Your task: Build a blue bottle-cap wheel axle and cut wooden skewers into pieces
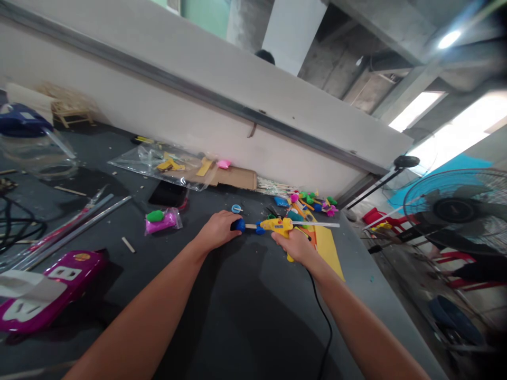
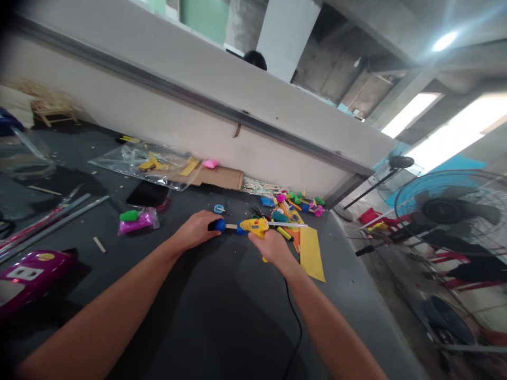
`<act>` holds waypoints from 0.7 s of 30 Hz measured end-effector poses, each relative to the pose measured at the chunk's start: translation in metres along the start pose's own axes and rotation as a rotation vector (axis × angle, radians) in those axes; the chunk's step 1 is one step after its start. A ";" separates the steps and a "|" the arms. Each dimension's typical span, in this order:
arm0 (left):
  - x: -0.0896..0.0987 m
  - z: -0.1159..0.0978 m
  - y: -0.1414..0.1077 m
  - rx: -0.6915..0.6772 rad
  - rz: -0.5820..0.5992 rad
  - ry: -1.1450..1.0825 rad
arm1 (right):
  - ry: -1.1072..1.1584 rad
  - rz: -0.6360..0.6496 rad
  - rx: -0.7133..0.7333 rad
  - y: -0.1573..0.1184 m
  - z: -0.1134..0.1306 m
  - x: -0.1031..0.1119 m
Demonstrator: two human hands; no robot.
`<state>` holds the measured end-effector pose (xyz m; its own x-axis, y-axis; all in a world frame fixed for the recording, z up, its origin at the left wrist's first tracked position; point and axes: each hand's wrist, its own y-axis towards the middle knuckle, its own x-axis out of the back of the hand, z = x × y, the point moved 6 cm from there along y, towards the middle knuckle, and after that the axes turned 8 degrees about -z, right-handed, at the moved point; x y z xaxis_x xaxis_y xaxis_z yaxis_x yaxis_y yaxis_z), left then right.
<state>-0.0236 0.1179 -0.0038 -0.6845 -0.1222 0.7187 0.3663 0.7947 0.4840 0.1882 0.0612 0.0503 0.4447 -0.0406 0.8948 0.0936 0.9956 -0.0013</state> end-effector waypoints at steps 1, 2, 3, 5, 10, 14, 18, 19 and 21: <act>0.000 0.000 0.000 -0.004 0.003 0.005 | 0.000 0.000 0.001 0.000 0.000 0.000; 0.000 0.000 0.000 -0.008 0.006 0.009 | 0.000 -0.001 0.001 0.000 -0.001 0.000; -0.001 0.000 0.000 -0.011 0.007 0.013 | 0.000 -0.004 -0.001 0.000 -0.001 0.000; -0.001 0.000 0.000 -0.017 0.005 0.016 | 0.000 -0.007 -0.006 -0.001 -0.002 0.000; -0.002 0.002 0.001 -0.015 0.012 0.001 | 0.005 -0.015 -0.006 -0.003 -0.004 0.001; -0.003 0.003 0.001 -0.007 0.014 -0.003 | 0.034 -0.015 -0.010 -0.006 -0.005 0.001; -0.003 0.002 0.001 -0.028 0.000 -0.007 | 0.038 -0.019 -0.005 -0.008 -0.005 0.002; -0.003 0.002 0.001 -0.035 -0.005 -0.007 | 0.038 -0.017 0.002 -0.009 -0.005 0.002; -0.004 0.003 0.001 -0.044 -0.011 -0.004 | 0.039 -0.022 0.012 -0.011 -0.005 0.002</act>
<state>-0.0224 0.1209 -0.0070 -0.6915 -0.1281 0.7109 0.3858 0.7665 0.5134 0.1928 0.0499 0.0499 0.4774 -0.0659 0.8762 0.0936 0.9953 0.0238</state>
